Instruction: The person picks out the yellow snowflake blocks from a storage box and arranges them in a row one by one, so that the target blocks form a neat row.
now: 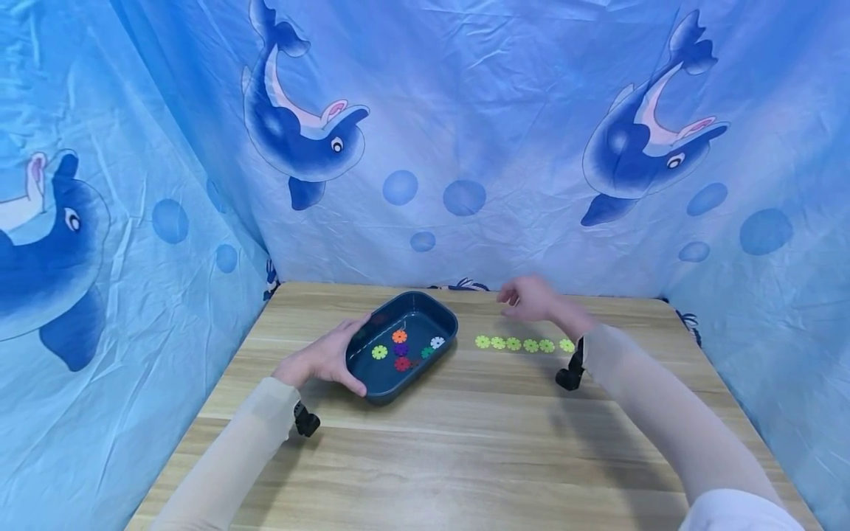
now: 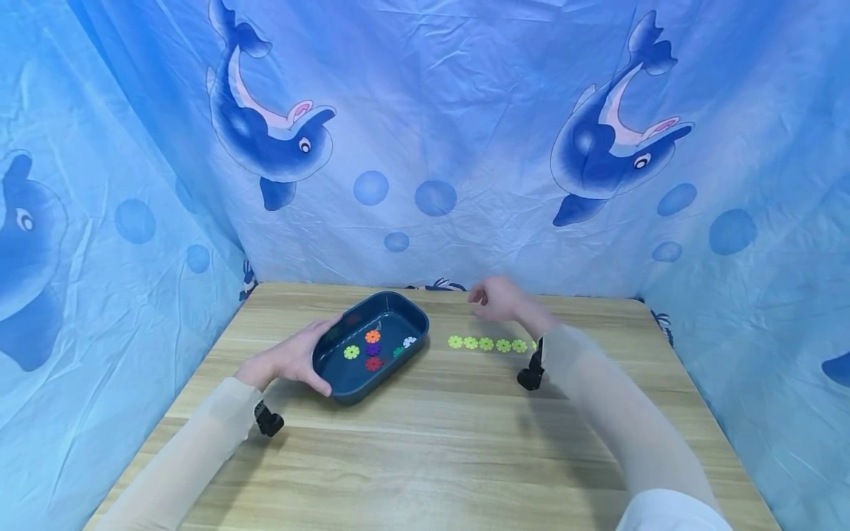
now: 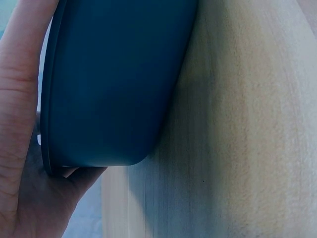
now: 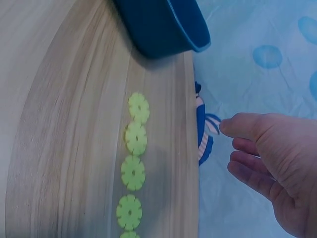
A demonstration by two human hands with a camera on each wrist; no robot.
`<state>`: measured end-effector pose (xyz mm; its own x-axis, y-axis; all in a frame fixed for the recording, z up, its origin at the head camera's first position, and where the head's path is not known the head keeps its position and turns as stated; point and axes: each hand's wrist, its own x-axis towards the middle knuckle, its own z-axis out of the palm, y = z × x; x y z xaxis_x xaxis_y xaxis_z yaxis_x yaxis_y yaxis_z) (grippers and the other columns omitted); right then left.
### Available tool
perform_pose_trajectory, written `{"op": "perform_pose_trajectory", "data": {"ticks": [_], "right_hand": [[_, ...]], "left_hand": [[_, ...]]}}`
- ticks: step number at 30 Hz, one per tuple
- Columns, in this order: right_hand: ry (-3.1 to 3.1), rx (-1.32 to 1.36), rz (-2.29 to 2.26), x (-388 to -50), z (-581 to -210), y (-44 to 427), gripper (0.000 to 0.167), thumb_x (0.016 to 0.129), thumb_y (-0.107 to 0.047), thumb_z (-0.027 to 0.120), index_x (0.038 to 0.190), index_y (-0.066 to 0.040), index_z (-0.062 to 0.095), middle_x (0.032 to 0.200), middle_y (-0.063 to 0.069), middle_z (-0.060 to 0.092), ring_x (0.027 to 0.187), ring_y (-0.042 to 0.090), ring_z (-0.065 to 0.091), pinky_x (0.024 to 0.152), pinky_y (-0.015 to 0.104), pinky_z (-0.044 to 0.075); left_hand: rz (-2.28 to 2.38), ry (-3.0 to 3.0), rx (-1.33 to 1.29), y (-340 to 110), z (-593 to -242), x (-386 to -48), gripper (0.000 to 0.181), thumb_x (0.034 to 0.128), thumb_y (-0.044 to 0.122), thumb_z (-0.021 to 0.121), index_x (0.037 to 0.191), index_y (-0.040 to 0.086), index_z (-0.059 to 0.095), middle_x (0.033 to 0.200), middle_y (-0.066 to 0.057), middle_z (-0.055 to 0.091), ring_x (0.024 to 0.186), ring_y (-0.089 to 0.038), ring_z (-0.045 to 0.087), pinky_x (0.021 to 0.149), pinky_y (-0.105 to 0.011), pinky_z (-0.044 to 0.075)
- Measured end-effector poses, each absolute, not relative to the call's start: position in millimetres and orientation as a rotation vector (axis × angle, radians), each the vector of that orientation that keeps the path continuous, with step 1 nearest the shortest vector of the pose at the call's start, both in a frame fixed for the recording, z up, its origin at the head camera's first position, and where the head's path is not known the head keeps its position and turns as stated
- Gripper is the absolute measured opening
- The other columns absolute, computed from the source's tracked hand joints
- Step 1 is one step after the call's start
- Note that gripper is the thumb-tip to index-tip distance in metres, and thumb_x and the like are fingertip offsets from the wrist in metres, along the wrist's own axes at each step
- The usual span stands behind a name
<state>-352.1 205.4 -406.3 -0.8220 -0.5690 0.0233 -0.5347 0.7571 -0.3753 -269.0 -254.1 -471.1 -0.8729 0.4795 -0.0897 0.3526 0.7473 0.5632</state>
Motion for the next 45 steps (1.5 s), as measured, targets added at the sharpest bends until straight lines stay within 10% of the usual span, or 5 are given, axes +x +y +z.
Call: {"op": "perform_pose_trajectory", "data": {"ticks": [45], "right_hand": [[2.682,-1.189,-0.561,-360,-412,49,0.021,0.096,-0.016,0.078,0.114,-0.005,0.079,0.11,0.01,0.081,0.101,0.02,0.075,0.093,0.034,0.06]], "left_hand": [[0.803,2.701,0.614,-252,-470,-268,0.152,0.0582,0.054,0.103,0.173,0.015,0.011,0.17,-0.024,0.029,0.151,-0.044,0.039,0.123,-0.066,0.037]]}}
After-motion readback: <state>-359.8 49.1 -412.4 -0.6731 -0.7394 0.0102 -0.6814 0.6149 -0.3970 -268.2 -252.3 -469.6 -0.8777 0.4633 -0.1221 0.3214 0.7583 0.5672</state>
